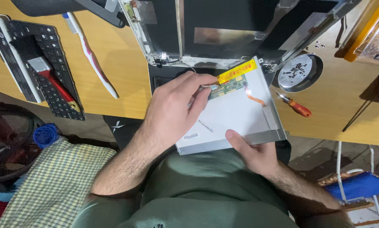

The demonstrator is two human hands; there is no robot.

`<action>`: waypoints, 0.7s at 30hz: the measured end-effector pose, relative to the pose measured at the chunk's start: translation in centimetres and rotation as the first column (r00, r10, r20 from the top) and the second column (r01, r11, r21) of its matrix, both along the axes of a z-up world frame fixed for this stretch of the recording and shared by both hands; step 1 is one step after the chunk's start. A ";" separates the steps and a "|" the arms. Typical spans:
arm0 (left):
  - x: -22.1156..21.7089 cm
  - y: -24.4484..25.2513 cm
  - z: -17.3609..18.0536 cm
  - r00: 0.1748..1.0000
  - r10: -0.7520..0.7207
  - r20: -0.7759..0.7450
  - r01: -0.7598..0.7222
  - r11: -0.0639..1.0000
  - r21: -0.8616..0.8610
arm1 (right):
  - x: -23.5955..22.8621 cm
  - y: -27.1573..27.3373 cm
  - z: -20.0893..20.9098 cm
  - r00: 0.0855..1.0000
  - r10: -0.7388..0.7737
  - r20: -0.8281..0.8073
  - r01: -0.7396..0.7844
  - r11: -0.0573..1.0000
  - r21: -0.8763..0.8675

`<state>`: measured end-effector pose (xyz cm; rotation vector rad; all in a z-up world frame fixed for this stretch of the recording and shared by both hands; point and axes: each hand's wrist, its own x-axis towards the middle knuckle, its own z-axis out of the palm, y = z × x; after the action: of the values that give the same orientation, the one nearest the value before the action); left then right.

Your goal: The person places a hard drive into a laptop chassis, then aligns and secures the screen bezel using a screwdriver. They tighten several screws around the screen frame and close the laptop lid.

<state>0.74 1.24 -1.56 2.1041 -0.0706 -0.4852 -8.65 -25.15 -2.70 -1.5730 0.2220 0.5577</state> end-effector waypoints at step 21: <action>-4.8 -0.6 -2.2 0.869 0.013 0.495 -0.107 0.981 0.162 | -3.8 0.2 -2.7 0.895 -0.236 -0.378 0.332 0.919 0.212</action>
<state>-4.09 0.69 -3.75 2.3610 -0.2625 0.1021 -12.44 -24.99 -5.39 -1.1392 0.6113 0.6007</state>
